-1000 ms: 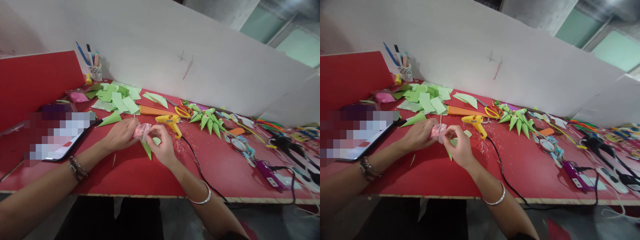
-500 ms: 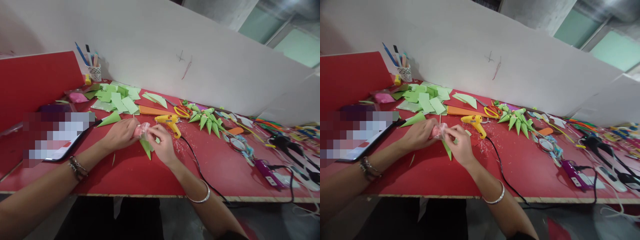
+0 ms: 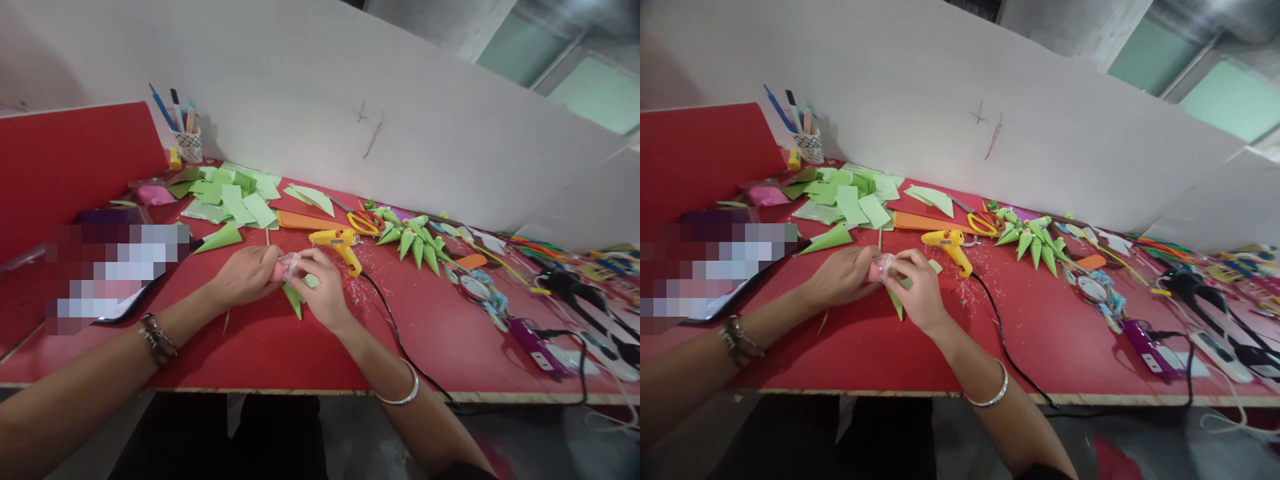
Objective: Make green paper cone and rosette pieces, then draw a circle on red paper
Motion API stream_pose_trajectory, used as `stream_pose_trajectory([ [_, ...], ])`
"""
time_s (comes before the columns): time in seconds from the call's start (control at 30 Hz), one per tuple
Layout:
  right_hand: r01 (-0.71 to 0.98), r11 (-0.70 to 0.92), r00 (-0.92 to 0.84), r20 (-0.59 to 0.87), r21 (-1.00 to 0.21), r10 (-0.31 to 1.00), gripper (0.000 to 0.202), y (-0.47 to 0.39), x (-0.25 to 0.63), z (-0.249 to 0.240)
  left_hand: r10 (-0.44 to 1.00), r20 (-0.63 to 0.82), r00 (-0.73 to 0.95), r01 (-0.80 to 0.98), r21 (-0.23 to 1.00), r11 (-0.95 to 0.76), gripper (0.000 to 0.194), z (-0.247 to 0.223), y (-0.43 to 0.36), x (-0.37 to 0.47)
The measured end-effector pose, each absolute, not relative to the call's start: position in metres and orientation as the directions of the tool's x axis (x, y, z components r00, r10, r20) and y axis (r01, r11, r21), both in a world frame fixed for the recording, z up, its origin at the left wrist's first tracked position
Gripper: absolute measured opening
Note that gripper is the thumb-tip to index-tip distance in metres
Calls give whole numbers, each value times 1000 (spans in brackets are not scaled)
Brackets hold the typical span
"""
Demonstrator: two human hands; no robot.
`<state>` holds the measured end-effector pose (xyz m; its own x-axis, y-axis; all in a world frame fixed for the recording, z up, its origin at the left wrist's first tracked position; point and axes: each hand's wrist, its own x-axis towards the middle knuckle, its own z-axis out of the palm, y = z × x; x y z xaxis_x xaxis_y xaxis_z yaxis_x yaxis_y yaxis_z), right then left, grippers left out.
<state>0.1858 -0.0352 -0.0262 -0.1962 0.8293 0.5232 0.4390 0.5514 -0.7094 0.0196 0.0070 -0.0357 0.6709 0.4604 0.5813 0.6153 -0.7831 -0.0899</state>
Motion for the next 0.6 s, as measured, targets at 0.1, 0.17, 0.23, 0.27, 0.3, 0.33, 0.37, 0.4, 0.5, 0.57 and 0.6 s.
stream_pose_trajectory([
  [0.1, 465, 552, -221, 514, -692, 829, 12, -35, 186, -25, 443, 566, 695, 594, -104, -798, 20, -36, 7, 20],
  [0.17, 487, 562, -231, 522, -669, 821, 10, -35, 186, -25, 455, 558, 694, 597, -91, -797, 19, -35, 7, 20],
  [0.23, 506, 579, -241, 540, -639, 807, 8, -35, 186, -25, 474, 554, 684, 606, -70, -792, 19, -35, 6, 21],
  [0.27, 515, 588, -245, 550, -624, 798, 7, -35, 186, -25, 481, 556, 678, 611, -62, -789, 19, -35, 6, 21],
  [0.3, 522, 596, -247, 561, -610, 790, 7, -35, 186, -26, 484, 558, 674, 614, -58, -787, 19, -34, 6, 21],
  [0.33, 527, 604, -247, 572, -598, 782, 7, -35, 186, -26, 485, 562, 671, 616, -57, -786, 19, -34, 6, 21],
  [0.37, 529, 610, -245, 583, -590, 775, 7, -36, 186, -26, 486, 566, 667, 619, -56, -784, 19, -34, 6, 21],
  [0.4, 523, 618, -238, 596, -587, 767, 7, -36, 186, -25, 489, 568, 662, 622, -52, -781, 19, -34, 6, 21],
  [0.5, 482, 619, -173, 625, -620, 761, 9, -37, 188, -22, 531, 566, 631, 642, 4, -767, 18, -36, 8, 18],
  [0.57, 454, 596, -94, 630, -662, 771, 10, -37, 189, -20, 595, 549, 587, 678, 69, -732, 18, -36, 10, 15],
  [0.6, 444, 580, -56, 624, -683, 779, 11, -37, 190, -19, 642, 528, 556, 708, 104, -699, 19, -36, 11, 14],
])
